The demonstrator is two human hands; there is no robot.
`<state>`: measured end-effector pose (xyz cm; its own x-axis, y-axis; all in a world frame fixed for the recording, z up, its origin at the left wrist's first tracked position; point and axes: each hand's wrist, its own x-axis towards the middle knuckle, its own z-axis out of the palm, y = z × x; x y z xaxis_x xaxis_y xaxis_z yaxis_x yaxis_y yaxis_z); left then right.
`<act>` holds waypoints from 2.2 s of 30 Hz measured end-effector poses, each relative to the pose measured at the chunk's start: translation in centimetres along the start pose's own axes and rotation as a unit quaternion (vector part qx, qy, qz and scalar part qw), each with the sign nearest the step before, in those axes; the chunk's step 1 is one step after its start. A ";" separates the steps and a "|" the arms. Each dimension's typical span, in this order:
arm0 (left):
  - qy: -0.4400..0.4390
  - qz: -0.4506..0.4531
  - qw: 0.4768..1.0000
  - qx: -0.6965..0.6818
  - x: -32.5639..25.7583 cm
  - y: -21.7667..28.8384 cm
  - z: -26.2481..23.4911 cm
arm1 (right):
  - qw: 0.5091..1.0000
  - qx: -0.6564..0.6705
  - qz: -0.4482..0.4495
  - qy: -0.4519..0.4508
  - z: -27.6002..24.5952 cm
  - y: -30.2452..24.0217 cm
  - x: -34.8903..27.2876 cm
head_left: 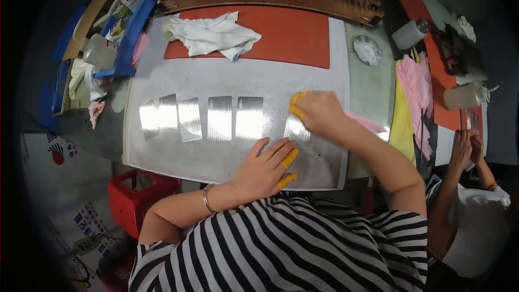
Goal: The person wipes small rectangular metal plates with a cleaning cloth, then organizes them into a storage rack.
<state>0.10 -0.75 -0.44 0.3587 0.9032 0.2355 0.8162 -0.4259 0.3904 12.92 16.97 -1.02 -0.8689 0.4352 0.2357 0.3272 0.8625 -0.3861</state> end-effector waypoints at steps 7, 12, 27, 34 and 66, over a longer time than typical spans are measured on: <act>0.013 -0.011 1.000 0.001 0.0 0.3 0.1 | 0.999 0.009 -0.031 -0.040 -0.7 0.1 -2.1; 0.004 -0.013 1.000 0.010 0.5 0.1 -0.4 | 0.998 0.009 -0.056 -0.022 -2.1 0.5 -3.3; -0.010 -0.006 1.000 0.011 -0.3 0.5 -0.5 | 0.998 -0.063 0.010 0.025 -0.8 -0.6 -3.2; 0.017 -0.088 0.993 -0.072 -3.3 -1.8 -4.4 | 0.999 0.018 0.024 -0.020 -2.7 -3.7 -2.3; 0.044 -0.063 0.997 -0.009 -5.6 -3.8 -2.4 | 0.991 -0.009 -0.072 -0.108 2.0 -5.5 4.2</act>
<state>-6.10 -4.33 -1.11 0.2128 0.9417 0.2608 0.8435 -0.3117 0.4375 6.77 13.50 0.33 -0.9658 0.2435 0.0889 0.1993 0.9168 -0.3460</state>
